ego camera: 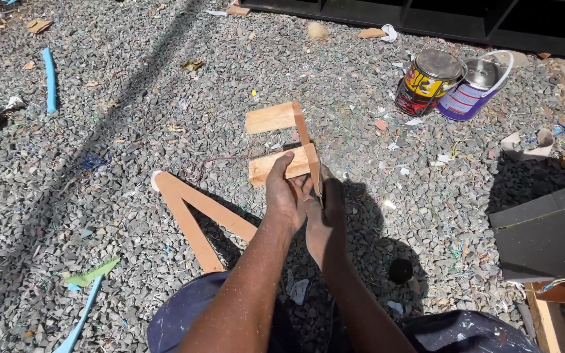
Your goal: The person sits on a gravel surface and sands a light brown wooden piece using a sanding block. They hold the wood with one hand and rub the sanding block along the edges and surfaces, turning the piece to access different sides.
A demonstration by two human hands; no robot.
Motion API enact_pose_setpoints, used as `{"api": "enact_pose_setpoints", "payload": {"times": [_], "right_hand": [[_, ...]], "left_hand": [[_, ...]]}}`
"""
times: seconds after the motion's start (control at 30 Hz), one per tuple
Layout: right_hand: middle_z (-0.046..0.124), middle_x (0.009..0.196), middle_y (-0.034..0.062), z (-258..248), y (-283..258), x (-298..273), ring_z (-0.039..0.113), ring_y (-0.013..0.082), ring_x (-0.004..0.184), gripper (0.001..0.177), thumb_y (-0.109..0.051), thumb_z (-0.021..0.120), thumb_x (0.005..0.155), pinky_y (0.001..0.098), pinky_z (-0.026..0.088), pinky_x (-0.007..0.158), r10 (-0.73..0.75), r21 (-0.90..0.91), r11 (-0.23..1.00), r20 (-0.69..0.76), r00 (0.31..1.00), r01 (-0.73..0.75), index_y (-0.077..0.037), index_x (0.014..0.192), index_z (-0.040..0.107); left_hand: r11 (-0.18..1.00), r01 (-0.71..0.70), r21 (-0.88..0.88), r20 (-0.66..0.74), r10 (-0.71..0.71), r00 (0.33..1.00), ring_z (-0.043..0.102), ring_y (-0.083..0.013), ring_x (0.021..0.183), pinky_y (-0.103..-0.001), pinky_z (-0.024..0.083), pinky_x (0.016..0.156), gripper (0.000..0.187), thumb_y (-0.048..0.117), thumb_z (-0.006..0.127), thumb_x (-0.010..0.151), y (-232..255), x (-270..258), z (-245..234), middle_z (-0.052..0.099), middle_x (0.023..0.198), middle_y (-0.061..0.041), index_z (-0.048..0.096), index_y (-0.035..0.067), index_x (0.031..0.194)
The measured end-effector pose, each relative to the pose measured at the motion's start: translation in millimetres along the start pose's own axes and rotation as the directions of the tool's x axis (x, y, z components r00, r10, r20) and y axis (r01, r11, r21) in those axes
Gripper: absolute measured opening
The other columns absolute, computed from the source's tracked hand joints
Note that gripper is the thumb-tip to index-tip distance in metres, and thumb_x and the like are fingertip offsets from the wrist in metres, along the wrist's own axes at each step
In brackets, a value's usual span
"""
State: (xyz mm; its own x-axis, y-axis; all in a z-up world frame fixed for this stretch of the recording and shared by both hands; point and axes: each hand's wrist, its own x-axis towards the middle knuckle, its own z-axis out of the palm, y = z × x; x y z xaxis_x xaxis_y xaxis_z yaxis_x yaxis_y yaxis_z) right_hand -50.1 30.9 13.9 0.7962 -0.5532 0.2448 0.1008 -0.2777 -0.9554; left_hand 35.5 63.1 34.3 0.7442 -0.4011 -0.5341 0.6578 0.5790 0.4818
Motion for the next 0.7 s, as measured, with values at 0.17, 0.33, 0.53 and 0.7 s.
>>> {"api": "enact_pose_setpoints", "payload": {"times": [0.17, 0.33, 0.53, 0.7], "right_hand": [[0.018, 0.158, 0.0223, 12, 7, -15, 0.010, 0.0428, 0.151, 0.061, -0.037, 0.030, 0.110, 0.0613, 0.006, 0.121, 0.155, -0.013, 0.988, -0.011, 0.988, -0.155, -0.010, 0.163, 0.018], [0.022, 0.168, 0.0223, 16, 8, 0, 0.021, 0.0409, 0.155, 0.066, -0.048, 0.021, 0.110, 0.0633, 0.017, 0.124, 0.550, 0.037, 0.834, 0.016, 0.835, -0.550, -0.010, 0.164, 0.022], [0.000, 0.172, 0.0251, 24, 16, -3, -0.005, 0.0483, 0.156, 0.068, -0.045, 0.026, 0.110, 0.0675, 0.010, 0.124, 0.032, 0.076, 0.996, 0.077, 0.996, -0.038, -0.007, 0.165, 0.012], [0.020, 0.168, 0.0219, 21, 50, -21, 0.017, 0.0413, 0.156, 0.065, -0.046, 0.026, 0.111, 0.0660, 0.021, 0.125, 0.584, 0.047, 0.805, 0.107, 0.804, -0.591, -0.008, 0.163, 0.020]], "left_hand": [[0.997, -0.083, 0.006, 0.083, 0.083, 0.993, 0.050, -0.0221, 0.119, -0.039, 0.035, 0.114, 0.036, 0.037, 0.074, 0.086, -9, 12, -12, 0.043, 0.125, -0.009, 0.057, 0.020, 0.112], [0.982, -0.185, 0.032, 0.113, 0.181, 0.977, 0.047, -0.0212, 0.113, -0.038, 0.042, 0.110, 0.027, 0.036, 0.066, 0.093, 2, 29, -22, 0.041, 0.131, -0.005, 0.051, 0.021, 0.109], [0.974, -0.149, 0.170, 0.099, 0.134, 0.986, 0.060, -0.0260, 0.104, -0.038, 0.052, 0.092, 0.031, 0.042, 0.063, 0.092, -4, 48, -31, 0.062, 0.122, -0.014, 0.062, 0.021, 0.115], [0.970, -0.187, 0.155, 0.004, 0.189, 0.982, 0.019, -0.0399, 0.155, -0.056, 0.027, 0.117, 0.048, 0.059, 0.051, 0.093, 4, 36, -51, 0.017, 0.166, -0.030, 0.039, 0.032, 0.130]]}}
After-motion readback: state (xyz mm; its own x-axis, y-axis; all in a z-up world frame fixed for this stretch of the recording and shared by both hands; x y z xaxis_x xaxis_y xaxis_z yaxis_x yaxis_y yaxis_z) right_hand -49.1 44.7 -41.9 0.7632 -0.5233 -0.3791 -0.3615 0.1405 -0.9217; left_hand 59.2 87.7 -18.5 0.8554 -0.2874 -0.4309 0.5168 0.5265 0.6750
